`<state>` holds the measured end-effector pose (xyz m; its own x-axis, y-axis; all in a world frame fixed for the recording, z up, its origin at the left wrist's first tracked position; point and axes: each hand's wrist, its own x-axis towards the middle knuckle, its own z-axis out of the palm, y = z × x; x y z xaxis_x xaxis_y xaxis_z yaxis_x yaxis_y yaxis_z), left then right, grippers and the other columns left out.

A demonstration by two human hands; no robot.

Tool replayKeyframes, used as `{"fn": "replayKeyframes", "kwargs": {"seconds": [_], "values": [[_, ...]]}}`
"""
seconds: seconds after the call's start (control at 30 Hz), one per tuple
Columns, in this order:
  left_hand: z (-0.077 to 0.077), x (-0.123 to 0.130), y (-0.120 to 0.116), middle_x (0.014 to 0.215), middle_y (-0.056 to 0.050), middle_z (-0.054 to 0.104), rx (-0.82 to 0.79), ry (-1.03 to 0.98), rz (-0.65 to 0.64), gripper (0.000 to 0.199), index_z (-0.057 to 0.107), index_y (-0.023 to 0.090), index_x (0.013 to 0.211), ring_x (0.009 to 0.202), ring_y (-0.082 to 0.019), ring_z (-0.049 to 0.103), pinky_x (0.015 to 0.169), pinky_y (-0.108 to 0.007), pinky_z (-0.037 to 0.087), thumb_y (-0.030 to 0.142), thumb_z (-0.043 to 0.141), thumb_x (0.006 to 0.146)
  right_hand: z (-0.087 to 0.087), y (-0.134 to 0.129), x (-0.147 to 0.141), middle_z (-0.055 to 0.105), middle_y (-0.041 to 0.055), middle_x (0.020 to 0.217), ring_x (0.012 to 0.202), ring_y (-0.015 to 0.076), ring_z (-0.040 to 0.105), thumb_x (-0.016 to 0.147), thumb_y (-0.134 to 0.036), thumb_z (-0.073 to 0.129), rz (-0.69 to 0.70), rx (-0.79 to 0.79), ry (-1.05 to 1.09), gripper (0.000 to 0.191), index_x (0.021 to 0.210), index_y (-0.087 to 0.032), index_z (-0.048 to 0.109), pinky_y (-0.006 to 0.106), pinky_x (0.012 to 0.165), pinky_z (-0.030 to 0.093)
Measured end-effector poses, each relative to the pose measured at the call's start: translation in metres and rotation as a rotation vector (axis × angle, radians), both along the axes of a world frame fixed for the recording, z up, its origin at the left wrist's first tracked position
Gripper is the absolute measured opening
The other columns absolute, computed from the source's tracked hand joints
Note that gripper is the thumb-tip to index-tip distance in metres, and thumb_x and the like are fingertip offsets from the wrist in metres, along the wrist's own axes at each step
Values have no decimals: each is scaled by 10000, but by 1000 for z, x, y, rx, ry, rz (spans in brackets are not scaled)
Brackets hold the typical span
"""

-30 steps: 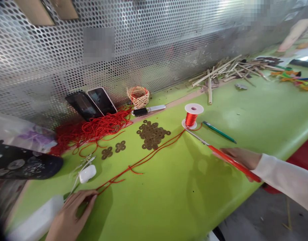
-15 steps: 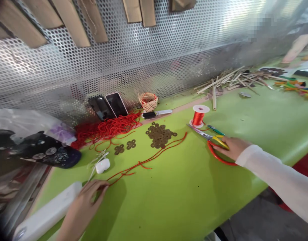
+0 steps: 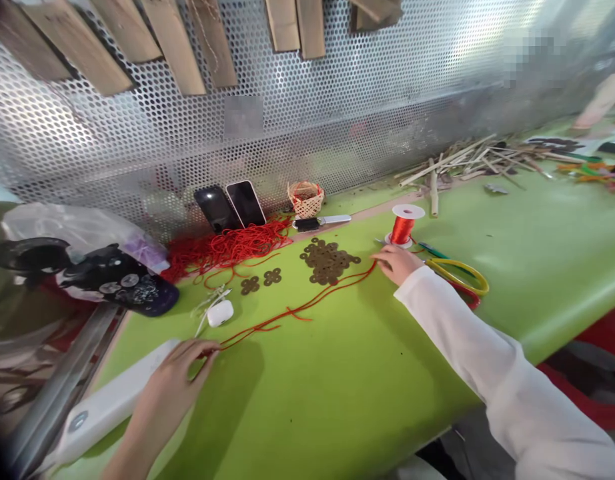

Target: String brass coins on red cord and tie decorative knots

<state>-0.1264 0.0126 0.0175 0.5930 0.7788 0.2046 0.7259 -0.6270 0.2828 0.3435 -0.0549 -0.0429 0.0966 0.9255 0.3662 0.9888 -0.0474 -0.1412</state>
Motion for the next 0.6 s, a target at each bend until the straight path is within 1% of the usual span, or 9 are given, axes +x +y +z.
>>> {"fn": "replayKeyframes", "kwargs": {"seconds": [0.13,0.23,0.3,0.37,0.43,0.5,0.6], "values": [[-1,-5,-3,881,-40,652,4,-1,13,255,614,221,864,812,-202,608,712,-293,470,378,413,872,1,2,6,648,75,865,767,195,616,835,-261,440,41,-14,21,261,904,-204,685,350,749,506],[-2,-6,-3,881,-43,649,4,0,21,257,612,216,867,804,-196,606,715,-287,465,371,407,877,0,1,5,638,69,843,753,186,606,835,-273,450,54,-18,24,229,838,-199,666,331,730,499],[1,-4,-3,868,-41,647,13,0,27,251,612,212,862,798,-191,605,716,-283,462,360,409,876,-3,2,4,622,75,824,746,198,595,831,-266,441,50,-12,16,218,805,-193,644,341,714,492],[6,0,-4,844,-42,645,44,-19,38,258,613,202,849,781,-187,605,717,-281,462,364,413,874,-7,1,3,603,92,819,761,228,585,827,-260,421,35,3,5,219,782,-187,622,366,698,483],[12,3,-7,831,-46,642,103,-89,59,268,615,189,841,753,-177,605,719,-275,465,368,418,873,-10,-1,5,588,114,826,790,258,575,829,-252,397,14,33,-1,224,768,-179,600,390,702,473],[19,4,-13,851,-46,637,160,-201,83,249,612,180,858,747,-160,601,731,-263,465,354,435,873,-10,-7,10,578,130,842,817,272,567,836,-242,376,-13,84,3,220,780,-176,578,409,734,464],[22,-2,-26,859,-43,629,170,-321,77,208,607,171,864,763,-147,596,748,-253,465,331,475,866,-6,-21,21,571,134,862,831,266,562,844,-234,372,-14,175,19,180,822,-182,543,414,773,458]]}}
